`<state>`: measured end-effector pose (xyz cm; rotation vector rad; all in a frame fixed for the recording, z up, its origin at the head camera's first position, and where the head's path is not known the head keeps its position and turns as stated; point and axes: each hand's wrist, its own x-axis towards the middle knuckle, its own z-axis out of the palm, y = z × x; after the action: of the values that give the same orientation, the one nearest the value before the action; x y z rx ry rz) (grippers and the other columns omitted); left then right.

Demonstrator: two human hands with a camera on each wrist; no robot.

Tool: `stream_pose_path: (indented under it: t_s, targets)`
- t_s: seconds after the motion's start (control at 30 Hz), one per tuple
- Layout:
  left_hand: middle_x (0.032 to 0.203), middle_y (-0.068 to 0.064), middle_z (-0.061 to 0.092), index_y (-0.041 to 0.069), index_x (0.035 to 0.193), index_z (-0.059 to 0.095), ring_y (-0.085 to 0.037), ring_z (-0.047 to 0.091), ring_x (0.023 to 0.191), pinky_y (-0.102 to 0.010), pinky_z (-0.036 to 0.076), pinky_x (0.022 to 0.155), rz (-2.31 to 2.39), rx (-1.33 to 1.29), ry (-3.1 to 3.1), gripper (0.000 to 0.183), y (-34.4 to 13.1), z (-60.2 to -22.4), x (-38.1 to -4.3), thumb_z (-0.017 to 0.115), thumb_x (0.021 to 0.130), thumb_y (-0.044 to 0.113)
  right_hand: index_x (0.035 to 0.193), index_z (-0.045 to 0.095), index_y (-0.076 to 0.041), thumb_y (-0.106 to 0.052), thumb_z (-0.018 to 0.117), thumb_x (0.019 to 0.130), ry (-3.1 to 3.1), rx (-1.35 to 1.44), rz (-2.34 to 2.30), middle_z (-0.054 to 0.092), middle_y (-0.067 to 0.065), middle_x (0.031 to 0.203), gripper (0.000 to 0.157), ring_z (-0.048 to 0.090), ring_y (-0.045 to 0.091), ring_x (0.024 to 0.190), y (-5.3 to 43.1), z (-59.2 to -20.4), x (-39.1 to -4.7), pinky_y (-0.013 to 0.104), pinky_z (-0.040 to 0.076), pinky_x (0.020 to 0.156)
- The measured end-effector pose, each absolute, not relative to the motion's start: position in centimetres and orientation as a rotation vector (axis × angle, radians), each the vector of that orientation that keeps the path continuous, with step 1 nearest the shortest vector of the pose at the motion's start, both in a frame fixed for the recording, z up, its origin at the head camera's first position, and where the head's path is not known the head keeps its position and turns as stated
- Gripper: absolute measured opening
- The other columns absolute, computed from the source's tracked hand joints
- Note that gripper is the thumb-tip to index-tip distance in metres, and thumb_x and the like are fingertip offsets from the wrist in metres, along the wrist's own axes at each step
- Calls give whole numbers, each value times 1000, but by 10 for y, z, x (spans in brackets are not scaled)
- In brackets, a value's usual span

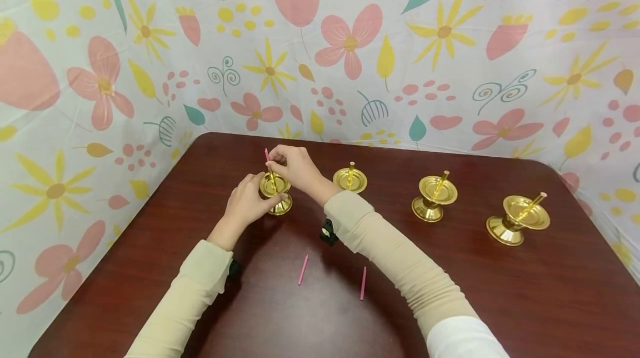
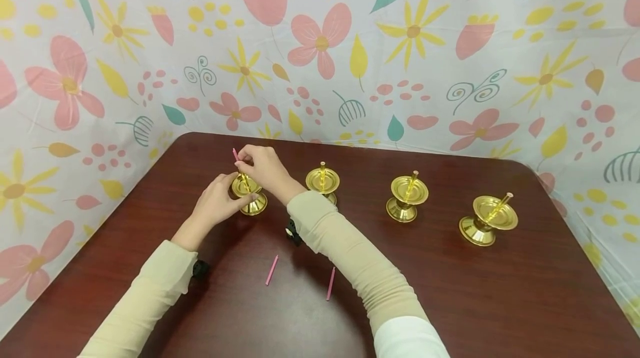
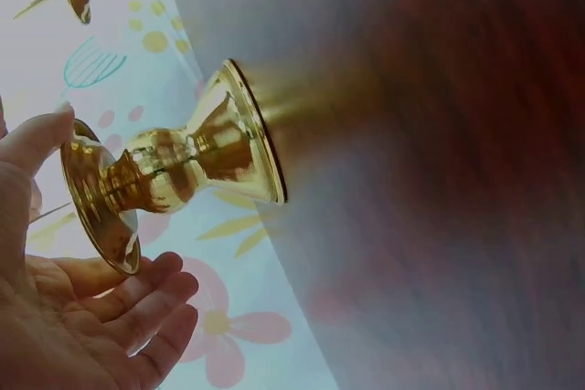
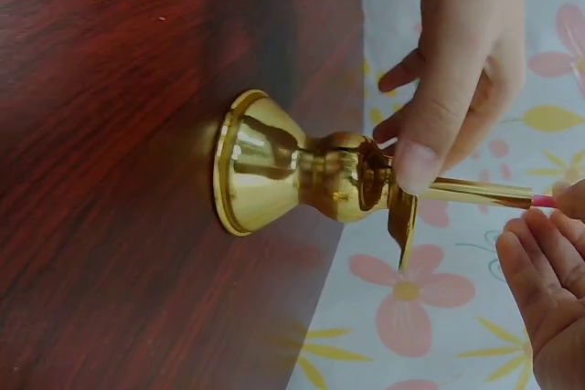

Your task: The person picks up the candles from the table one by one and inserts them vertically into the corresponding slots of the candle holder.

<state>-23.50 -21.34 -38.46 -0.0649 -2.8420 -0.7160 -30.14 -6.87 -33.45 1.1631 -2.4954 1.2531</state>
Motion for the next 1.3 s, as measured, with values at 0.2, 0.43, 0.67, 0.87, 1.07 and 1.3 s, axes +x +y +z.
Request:
stream_pose_path:
  t_s: [0.2, 0.43, 0.67, 0.87, 1.07, 1.3]
  targets:
    - [129, -25, 52, -5, 139, 41, -40, 53, 115, -54, 44, 93, -717, -32, -2858, 89, -210, -384, -235, 70, 77, 54, 102, 65, 1, -13, 68, 88, -2494, 1113, 1271, 70, 12, 98, 20, 67, 21, 91, -58, -334, -296, 24, 53, 81]
    - [128, -23, 51, -2, 137, 43, -39, 50, 116, -55, 43, 93, -708, 14, -2709, 89, -203, -377, -221, 74, 74, 52, 105, 64, 0, -14, 69, 87, -2435, 1078, 1269, 68, 14, 100, 24, 66, 22, 92, -32, -327, -288, 28, 54, 81]
    - [106, -20, 58, -3, 115, 58, -35, 55, 95, -48, 47, 81, -670, -103, -2524, 58, -190, -370, -201, 78, 76, 35, 105, 65, -1, -18, 72, 86, -2371, 1047, 1245, 68, 12, 102, 27, 65, 23, 96, 1, -322, -276, 29, 53, 83]
    - [94, -15, 58, -1, 104, 60, -28, 55, 79, -42, 48, 68, -674, -209, -2504, 49, -174, -367, -182, 79, 73, 32, 103, 64, 1, -14, 76, 81, -2282, 1041, 1266, 66, 15, 101, 29, 64, 26, 96, 27, -321, -268, 34, 54, 82]
    - [93, -9, 59, 5, 98, 59, -25, 58, 82, -42, 50, 70, -709, -218, -2630, 44, -159, -366, -167, 79, 74, 35, 104, 64, 1, -14, 77, 79, -2302, 990, 1265, 65, 15, 102, 31, 64, 27, 95, 51, -325, -265, 39, 54, 82]
    - [91, -9, 62, 5, 103, 60, -22, 60, 79, -39, 49, 67, -749, -213, -2796, 46, -146, -376, -157, 78, 75, 37, 103, 64, 0, -11, 77, 79, -2259, 938, 1225, 64, 15, 96, 30, 64, 30, 90, 73, -342, -267, 40, 54, 80]
